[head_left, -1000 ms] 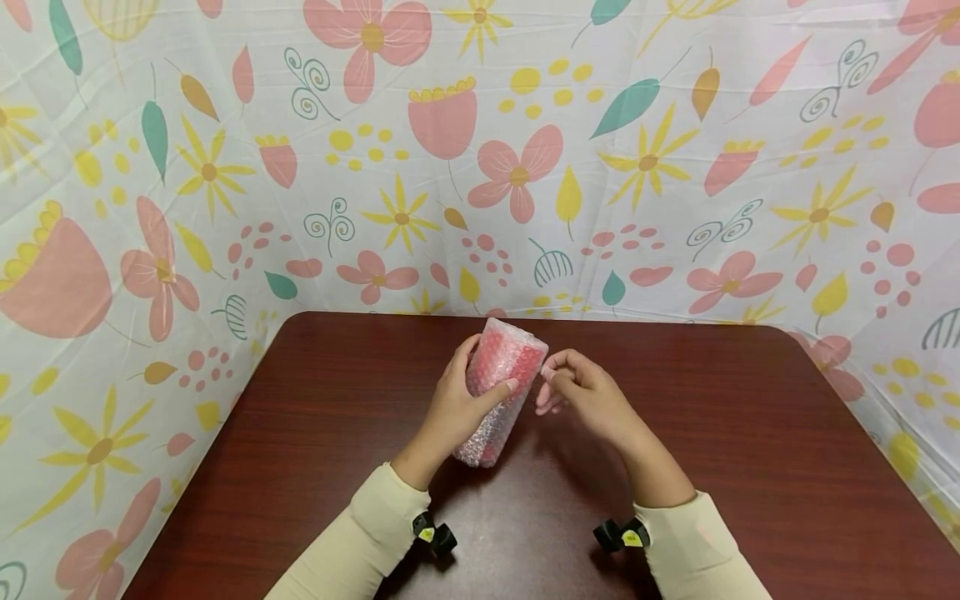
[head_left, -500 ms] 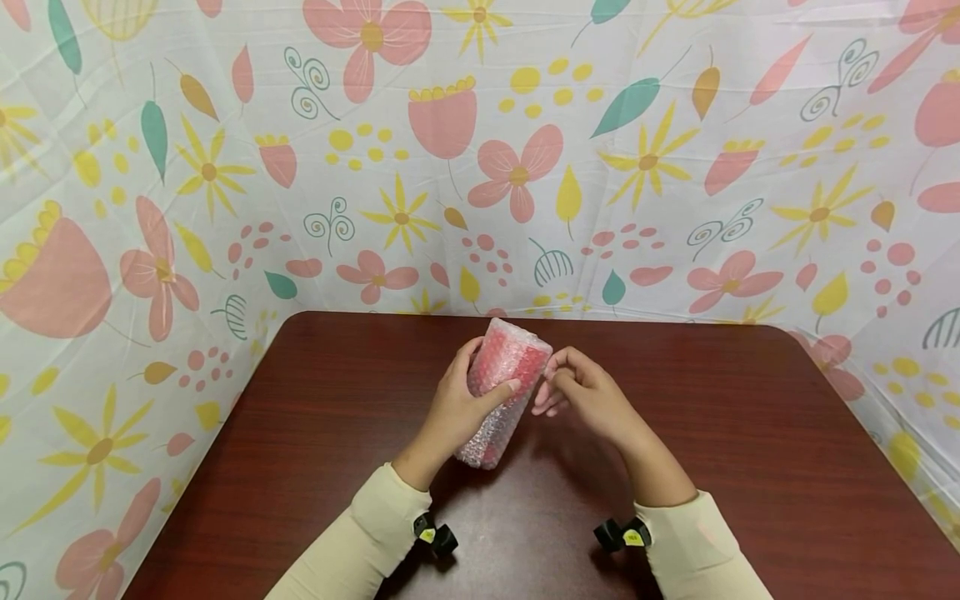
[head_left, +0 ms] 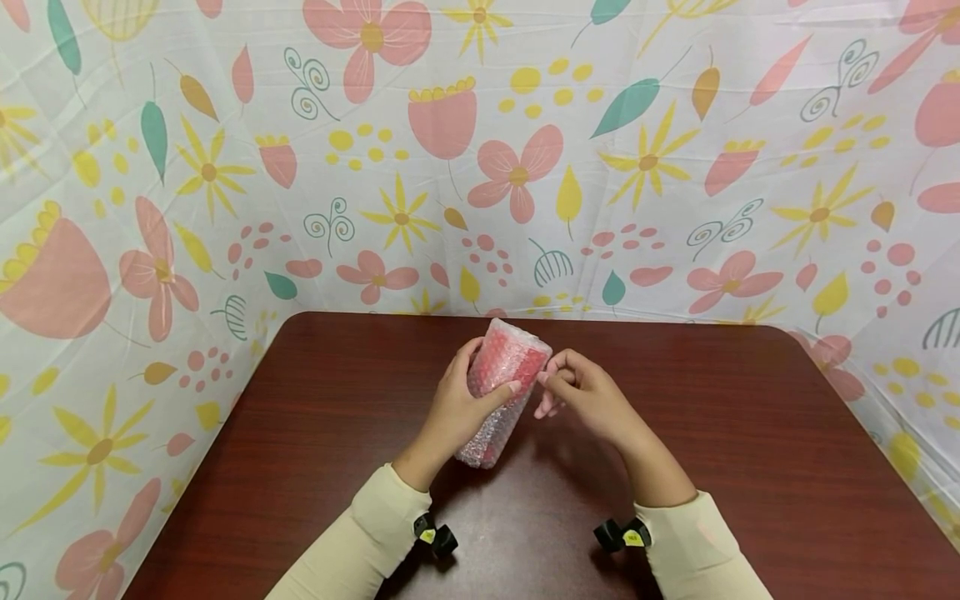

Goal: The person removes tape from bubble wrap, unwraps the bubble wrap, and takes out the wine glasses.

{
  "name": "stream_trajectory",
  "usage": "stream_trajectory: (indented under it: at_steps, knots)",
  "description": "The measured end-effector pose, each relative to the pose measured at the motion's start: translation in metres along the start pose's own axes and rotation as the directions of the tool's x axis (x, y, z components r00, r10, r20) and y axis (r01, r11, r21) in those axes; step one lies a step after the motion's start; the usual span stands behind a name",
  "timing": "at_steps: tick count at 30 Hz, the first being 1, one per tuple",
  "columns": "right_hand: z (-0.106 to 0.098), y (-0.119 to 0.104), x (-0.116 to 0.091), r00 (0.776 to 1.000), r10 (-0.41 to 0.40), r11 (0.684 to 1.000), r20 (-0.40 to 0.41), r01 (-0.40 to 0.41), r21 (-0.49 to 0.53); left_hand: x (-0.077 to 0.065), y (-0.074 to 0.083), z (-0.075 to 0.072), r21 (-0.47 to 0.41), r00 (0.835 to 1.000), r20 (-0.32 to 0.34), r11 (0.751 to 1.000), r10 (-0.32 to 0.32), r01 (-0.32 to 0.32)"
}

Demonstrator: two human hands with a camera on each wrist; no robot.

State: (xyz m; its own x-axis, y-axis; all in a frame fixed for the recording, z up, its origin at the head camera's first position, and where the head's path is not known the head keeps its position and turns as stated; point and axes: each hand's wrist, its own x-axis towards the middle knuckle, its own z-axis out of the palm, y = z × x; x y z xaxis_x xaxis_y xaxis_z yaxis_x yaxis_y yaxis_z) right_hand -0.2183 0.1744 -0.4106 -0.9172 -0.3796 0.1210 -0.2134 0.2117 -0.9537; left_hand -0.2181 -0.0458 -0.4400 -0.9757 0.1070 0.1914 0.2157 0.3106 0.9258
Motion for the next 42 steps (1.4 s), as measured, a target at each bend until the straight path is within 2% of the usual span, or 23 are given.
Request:
stream_trajectory:
  at_steps: [14,35,42]
  knots:
    - [0.0015,0.0002,-0.0001,0.999,0.036,0.999,0.005,-0.036,-0.026,-0.0012,0.0001,0.0004,0.034,1.000,-0.017,0.999,-0.008,0.008]
    - [0.0041,-0.0026,-0.0033,0.996,-0.046,0.999,0.078,0.045,0.009,-0.0010,0.0008,-0.0012,0.096,0.997,-0.077,0.995,0.026,-0.018]
    - [0.0054,-0.0035,-0.0028,0.995,-0.046,0.999,0.089,0.044,0.029,-0.0005,0.0015,-0.0024,0.105,0.996,-0.090,0.994,0.028,-0.018]
